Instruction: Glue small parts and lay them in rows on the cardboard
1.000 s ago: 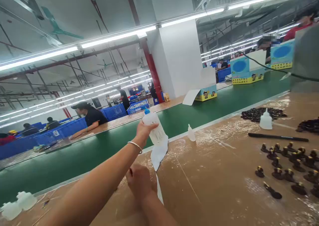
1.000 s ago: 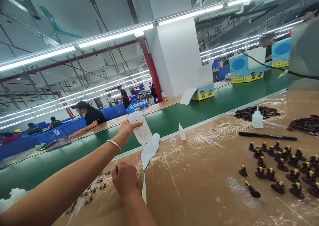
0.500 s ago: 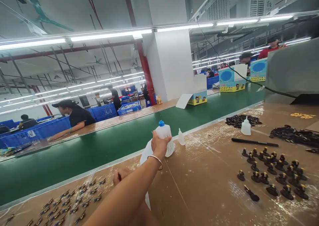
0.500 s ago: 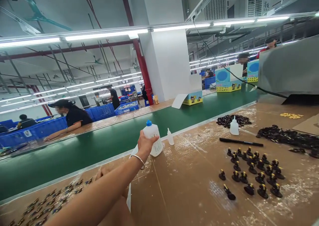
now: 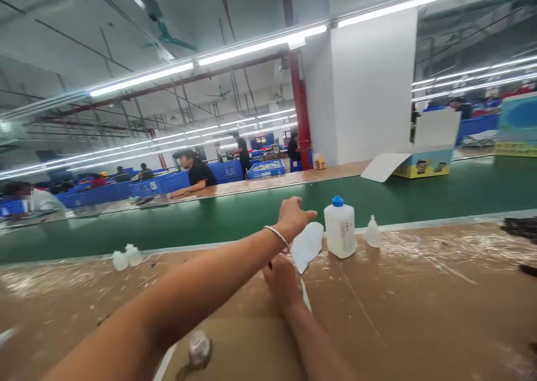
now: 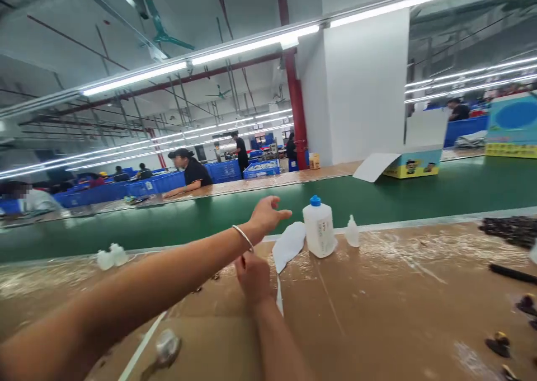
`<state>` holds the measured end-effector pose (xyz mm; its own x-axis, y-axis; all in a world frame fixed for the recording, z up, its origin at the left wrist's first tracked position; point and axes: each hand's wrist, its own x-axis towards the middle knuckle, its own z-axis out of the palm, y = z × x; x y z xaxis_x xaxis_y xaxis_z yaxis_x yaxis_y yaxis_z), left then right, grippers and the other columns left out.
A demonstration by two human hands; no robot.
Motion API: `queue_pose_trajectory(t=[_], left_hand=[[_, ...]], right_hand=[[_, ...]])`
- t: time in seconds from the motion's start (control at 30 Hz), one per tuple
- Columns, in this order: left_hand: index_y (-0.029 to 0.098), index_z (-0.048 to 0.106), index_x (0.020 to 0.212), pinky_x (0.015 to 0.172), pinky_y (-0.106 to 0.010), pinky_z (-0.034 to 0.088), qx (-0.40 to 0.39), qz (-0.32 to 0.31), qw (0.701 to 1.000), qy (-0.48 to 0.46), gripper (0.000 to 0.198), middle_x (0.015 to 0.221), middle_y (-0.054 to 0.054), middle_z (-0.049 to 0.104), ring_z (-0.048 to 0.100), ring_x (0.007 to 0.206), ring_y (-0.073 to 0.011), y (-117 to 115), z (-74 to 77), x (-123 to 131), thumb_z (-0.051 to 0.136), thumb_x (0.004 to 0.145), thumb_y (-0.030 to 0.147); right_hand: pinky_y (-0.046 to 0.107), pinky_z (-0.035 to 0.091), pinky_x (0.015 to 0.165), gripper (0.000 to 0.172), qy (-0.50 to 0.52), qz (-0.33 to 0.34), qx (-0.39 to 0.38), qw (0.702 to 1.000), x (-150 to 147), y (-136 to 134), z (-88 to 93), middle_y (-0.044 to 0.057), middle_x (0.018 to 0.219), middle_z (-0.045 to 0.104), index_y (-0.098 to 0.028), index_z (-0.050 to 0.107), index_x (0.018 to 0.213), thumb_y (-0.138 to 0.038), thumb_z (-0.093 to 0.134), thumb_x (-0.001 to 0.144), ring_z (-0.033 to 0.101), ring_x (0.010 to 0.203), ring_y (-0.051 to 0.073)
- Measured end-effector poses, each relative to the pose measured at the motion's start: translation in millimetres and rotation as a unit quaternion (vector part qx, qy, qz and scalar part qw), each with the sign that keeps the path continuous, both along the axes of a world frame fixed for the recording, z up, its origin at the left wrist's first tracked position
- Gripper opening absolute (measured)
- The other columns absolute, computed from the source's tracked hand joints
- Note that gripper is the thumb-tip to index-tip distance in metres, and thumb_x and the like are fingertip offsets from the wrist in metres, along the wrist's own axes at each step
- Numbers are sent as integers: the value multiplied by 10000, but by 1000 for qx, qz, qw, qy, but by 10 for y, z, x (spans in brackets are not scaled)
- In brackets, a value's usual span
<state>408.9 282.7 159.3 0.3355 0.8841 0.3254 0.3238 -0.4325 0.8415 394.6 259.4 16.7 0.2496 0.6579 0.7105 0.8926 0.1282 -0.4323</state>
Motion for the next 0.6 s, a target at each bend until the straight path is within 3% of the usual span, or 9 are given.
queue_pose_trajectory(t=[0.1,0.13,0.23,0.3,0.4,0.5,0.6], left_hand=[[143,703,761,699,-315,430,50,29,998,20,159,730,-47,669,607,734,-194,19,385,-942,713,639,245],[147,703,704,668,-300,421,61,46,997,25,133,655,-23,648,594,688,-181,-22,470,-1299,695,649,268],[158,705,635,604,-266,381,77,107,990,49,161,577,11,615,543,597,-148,-278,495,-2356,701,619,319],[154,701,602,565,-258,353,64,148,985,69,181,542,16,602,509,546,-134,-495,310,-2974,698,614,335],[153,683,551,526,-250,324,33,199,975,94,221,484,24,571,479,500,-128,-753,-160,-3714,678,626,361],[158,694,593,531,-251,348,4,236,965,118,234,493,22,594,514,502,-143,-881,-636,-4264,650,641,382],[161,701,625,595,-267,398,-13,253,956,151,202,586,-5,668,596,606,-186,-935,-944,-4672,638,646,352]], right_hand=[[258,496,699,224,-1,40,-26,999,-149,77,-137,31,903,550,-133,551,974,-342,482,932,545,758,100],[256,494,698,224,-3,45,-30,999,-148,100,-169,28,888,551,-131,552,960,-342,481,933,543,748,97],[254,492,694,229,-16,42,-35,998,-87,162,-227,24,870,550,-130,553,942,-346,479,934,541,737,95],[247,490,683,231,-31,34,-38,998,-57,183,-247,22,860,549,-132,554,932,-350,477,934,537,726,92],[237,487,666,235,-57,18,-44,997,-57,184,-268,19,849,546,-133,553,925,-357,480,932,533,710,88],[233,484,660,233,-74,7,-49,996,-73,169,-285,15,833,544,-132,553,905,-355,486,929,531,703,86],[220,472,642,231,-73,2,-41,997,-71,164,-297,2,779,535,-136,551,841,-346,500,922,521,675,80]])
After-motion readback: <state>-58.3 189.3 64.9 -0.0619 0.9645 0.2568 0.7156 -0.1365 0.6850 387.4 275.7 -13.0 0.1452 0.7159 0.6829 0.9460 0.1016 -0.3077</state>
